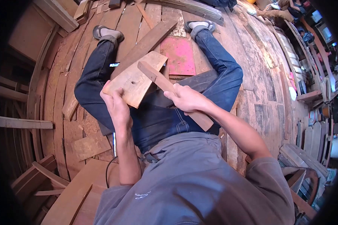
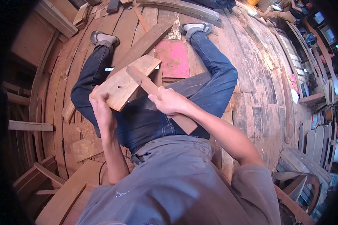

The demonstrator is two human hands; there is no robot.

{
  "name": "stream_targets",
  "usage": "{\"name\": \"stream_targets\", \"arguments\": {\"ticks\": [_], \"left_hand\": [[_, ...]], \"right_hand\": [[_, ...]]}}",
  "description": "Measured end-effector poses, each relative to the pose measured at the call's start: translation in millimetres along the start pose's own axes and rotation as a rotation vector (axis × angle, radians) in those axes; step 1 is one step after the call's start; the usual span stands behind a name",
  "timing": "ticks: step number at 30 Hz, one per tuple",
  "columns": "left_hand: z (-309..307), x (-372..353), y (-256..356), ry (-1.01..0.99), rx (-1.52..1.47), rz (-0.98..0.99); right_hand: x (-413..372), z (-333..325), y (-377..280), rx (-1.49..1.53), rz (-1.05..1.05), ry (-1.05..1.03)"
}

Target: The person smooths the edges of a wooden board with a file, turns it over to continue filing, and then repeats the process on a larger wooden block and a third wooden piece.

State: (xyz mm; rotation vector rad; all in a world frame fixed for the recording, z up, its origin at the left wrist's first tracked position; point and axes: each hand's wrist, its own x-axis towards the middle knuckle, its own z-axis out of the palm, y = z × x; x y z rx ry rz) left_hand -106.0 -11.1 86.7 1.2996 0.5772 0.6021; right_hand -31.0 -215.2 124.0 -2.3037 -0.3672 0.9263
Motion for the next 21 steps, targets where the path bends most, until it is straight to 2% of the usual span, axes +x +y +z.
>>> {"name": "stream_targets", "arguments": {"ticks": [2, 4, 5, 6, 8, 10, 11, 14, 21], "left_hand": [[-2, -1, 0, 0.0, -0.06, -0.013], [2, -6, 4, -0.028, -0.015, 0.012], [5, -10, 5, -0.042, 0.019, 0.036], [7, -13, 5, -0.054, 0.054, 0.056], [8, -9, 2, -0.033, 0.048, 0.059], [2, -3, 7, -0.011, 0.039, 0.008], [-4, 3, 4, -0.023, 0.011, 0.015], [-8, 5, 4, -0.024, -0.052, -0.024], [1, -4, 6, -0.033, -0.024, 0.022]], "right_hand": [[15, -3, 12, -0.03, -0.037, -0.011], [77, 4, 62, -0.105, -0.085, 0.094], [87, 0, 58, -0.039, 0.052, 0.083], [113, 3, 75, 0.011, 0.087, 0.105], [112, 2, 61, 0.001, 0.144, 0.116], [71, -2, 30, 0.037, 0.151, 0.05], [63, -1, 33, -0.091, 0.055, 0.018], [32, -2, 26, -0.216, -0.092, 0.052], [142, -2, 69, -0.265, 0.035, 0.108]]}}
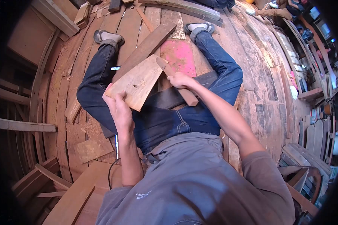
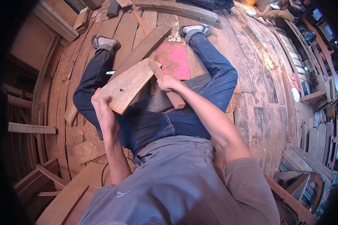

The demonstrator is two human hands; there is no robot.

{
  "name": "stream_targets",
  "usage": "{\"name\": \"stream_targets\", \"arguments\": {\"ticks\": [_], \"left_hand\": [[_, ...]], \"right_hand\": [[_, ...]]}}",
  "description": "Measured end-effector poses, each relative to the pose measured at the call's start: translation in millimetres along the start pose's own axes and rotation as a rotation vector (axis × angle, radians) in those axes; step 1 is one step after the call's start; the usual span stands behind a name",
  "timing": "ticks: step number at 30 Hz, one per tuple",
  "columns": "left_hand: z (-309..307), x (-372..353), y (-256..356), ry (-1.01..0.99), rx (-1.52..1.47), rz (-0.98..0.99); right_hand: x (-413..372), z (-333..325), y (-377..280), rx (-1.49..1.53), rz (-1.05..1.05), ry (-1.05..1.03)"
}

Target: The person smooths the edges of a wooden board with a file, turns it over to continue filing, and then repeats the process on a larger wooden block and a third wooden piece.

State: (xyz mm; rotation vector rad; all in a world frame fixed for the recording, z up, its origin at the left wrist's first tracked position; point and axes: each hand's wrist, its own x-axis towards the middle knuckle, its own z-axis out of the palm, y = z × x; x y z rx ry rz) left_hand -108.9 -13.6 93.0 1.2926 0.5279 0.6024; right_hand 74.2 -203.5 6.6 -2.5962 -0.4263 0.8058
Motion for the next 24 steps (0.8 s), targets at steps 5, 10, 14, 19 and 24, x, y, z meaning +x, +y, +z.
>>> {"name": "stream_targets", "arguments": {"ticks": [5, 10, 14, 19, 24], "left_hand": [[-12, 15, -4, 0.038, -0.031, -0.068], [-15, 14, -9, 0.014, -0.046, -0.045], [-8, 10, -3, 0.011, -0.006, -0.017], [-18, 16, 1, 0.048, -0.076, -0.096], [-15, 12, -5, -0.002, -0.002, -0.035]], "right_hand": [[-109, -26, -68, 0.071, -0.07, -0.066], [-32, -7, -17, 0.126, -0.038, -0.043], [13, 5, -1, 0.11, 0.002, 0.04], [-98, -28, -50, 0.019, -0.206, -0.051], [-5, 3, 9, 0.05, 0.047, -0.032]]}}
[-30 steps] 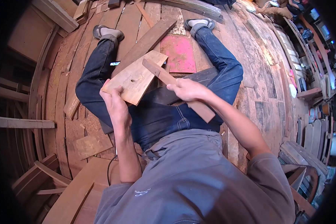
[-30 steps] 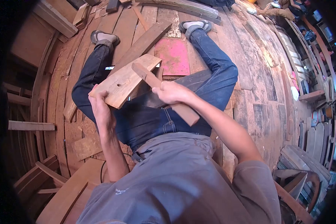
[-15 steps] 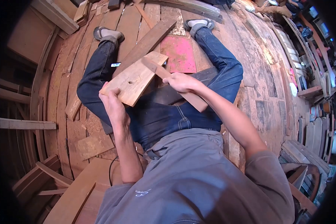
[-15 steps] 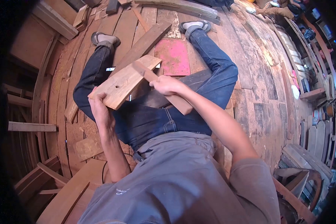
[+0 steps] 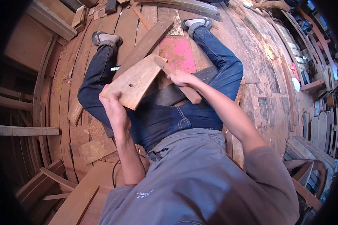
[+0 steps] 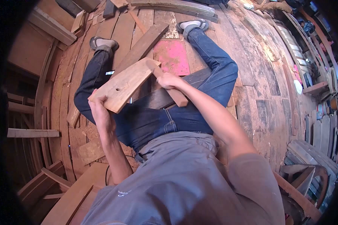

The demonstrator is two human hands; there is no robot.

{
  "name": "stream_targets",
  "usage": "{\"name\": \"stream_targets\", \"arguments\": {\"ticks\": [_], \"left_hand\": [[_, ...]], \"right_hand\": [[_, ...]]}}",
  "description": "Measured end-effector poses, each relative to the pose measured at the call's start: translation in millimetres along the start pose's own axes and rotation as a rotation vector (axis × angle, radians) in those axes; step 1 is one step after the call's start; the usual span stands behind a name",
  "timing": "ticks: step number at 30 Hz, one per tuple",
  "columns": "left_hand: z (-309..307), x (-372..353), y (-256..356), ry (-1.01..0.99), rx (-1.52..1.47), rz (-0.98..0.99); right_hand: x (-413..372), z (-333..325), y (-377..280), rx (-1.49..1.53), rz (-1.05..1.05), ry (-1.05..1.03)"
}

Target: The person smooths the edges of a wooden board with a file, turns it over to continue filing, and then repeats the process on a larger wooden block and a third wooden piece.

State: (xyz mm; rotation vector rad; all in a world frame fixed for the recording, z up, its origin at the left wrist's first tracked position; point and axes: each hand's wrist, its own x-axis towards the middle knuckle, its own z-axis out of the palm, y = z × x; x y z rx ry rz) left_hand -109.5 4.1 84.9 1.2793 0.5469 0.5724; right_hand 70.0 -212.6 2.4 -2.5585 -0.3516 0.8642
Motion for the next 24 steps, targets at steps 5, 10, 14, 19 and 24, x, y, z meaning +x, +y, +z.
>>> {"name": "stream_targets", "arguments": {"ticks": [5, 10, 14, 19, 24], "left_hand": [[12, -6, 13, -0.012, 0.038, 0.033], [4, -1, 14, 0.014, -0.005, -0.02], [0, 0, 8, 0.013, -0.015, -0.009], [12, -5, 17, 0.006, 0.057, 0.04], [-1, 8, 9, 0.024, 0.014, 0.004]], "right_hand": [[16, 4, -8, 0.133, 0.118, -0.028], [-87, -9, -30, 0.174, -0.15, 0.01], [-61, -11, -24, 0.127, -0.104, -0.038], [23, 7, -5, -0.034, -0.105, 0.028], [-115, -20, -70, 0.111, -0.149, 0.005]]}}
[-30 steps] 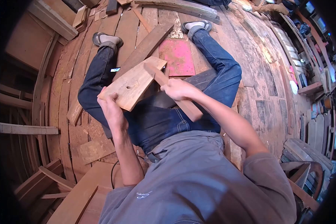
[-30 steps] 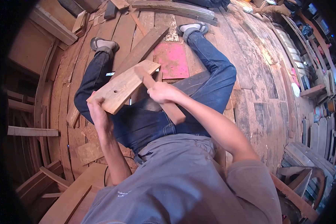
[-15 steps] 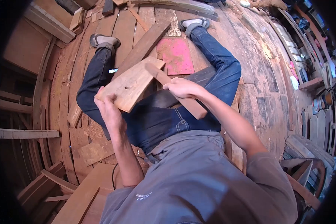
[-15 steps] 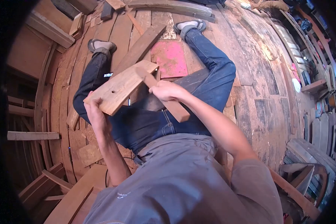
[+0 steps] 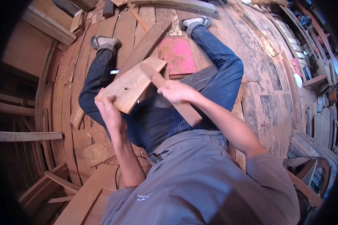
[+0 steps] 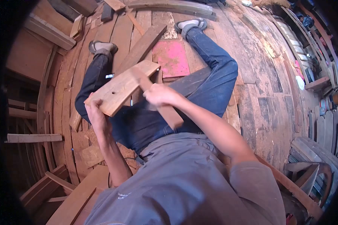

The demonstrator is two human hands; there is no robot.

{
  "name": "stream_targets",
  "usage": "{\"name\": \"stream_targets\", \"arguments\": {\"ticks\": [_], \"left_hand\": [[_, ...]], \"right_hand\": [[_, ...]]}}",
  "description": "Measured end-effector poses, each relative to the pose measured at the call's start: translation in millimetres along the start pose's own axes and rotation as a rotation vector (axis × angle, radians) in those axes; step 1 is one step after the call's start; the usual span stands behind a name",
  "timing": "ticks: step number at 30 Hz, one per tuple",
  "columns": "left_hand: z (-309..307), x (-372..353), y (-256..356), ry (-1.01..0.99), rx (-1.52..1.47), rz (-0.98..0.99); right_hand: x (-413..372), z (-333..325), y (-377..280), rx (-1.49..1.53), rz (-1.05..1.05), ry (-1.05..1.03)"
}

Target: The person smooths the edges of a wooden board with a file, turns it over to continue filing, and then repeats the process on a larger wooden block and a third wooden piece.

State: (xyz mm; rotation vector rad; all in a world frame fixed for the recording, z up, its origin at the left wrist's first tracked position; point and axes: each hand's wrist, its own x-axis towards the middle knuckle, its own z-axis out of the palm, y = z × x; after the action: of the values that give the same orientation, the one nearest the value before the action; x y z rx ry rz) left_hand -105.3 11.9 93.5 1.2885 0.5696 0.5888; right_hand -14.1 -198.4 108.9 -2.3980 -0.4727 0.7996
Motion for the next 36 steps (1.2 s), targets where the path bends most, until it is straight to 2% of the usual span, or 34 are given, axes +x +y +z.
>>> {"name": "stream_targets", "arguments": {"ticks": [1, 2, 5, 6, 7, 8, 11, 12, 13, 14, 16, 17, 19, 21, 23, 26, 29, 30, 31, 33, 35, 36], "left_hand": [[-2, -4, -2, 0.012, -0.009, -0.018], [0, -6, 0, 0.021, -0.019, -0.031], [-2, -4, -3, 0.022, -0.027, -0.006], [-2, -5, -4, 0.011, -0.018, 0.0], [-2, -5, -3, -0.005, -0.003, 0.006], [2, -9, -1, -0.021, 0.01, 0.019], [7, -9, -2, -0.028, 0.02, 0.061], [6, -8, -1, -0.023, 0.027, 0.055], [5, -7, 1, -0.014, 0.03, 0.048], [4, -6, 1, -0.002, 0.034, 0.038], [-3, -1, -2, 0.003, 0.002, 0.01], [-6, -1, -4, 0.006, -0.008, -0.007], [-5, -5, -2, 0.004, -0.001, -0.005], [-3, -5, 0, -0.001, -0.05, -0.031], [0, -11, 0, -0.018, 0.034, 0.012], [14, -19, 5, -0.029, 0.064, 0.044], [14, -17, 9, -0.018, 0.089, 0.053], [13, -15, 8, -0.01, 0.092, 0.051], [11, -14, 6, -0.007, 0.056, 0.038], [3, -12, 3, -0.008, -0.003, -0.001], [0, -7, -1, -0.006, -0.009, 0.002], [-2, -4, -1, -0.014, -0.015, -0.004]], "right_hand": [[-27, -8, -18, -0.009, -0.038, -0.052], [-30, -6, -20, -0.014, 0.026, -0.066], [36, 10, 36, -0.018, -0.109, -0.067], [46, 6, 34, 0.015, -0.03, -0.03], [84, 15, 55, -0.099, 0.013, -0.048], [120, 26, 81, -0.072, 0.012, -0.015], [134, 22, 72, -0.054, 0.104, -0.012], [119, 20, 59, -0.053, 0.157, -0.035], [91, 18, 42, -0.063, 0.119, -0.029], [59, 18, 32, -0.036, -0.068, -0.016], [-17, 3, -7, 0.022, -0.008, -0.046], [-31, 8, -10, 0.018, 0.079, -0.054], [-29, 12, 7, 0.003, -0.076, -0.045], [3, 13, 37, 0.035, -0.067, 0.001], [52, 21, 63, 0.064, 0.062, 0.06], [81, 7, 75, 0.035, 0.031, 0.004], [52, 19, 40, 0.011, 0.131, 0.014], [32, 23, 37, 0.019, -0.019, -0.013], [-23, -2, -3, 0.019, -0.026, -0.078], [-38, 7, -2, 0.001, 0.016, -0.111], [-1, 23, 37, -0.027, -0.047, -0.088], [6, 15, 37, -0.026, -0.064, -0.049]]}}
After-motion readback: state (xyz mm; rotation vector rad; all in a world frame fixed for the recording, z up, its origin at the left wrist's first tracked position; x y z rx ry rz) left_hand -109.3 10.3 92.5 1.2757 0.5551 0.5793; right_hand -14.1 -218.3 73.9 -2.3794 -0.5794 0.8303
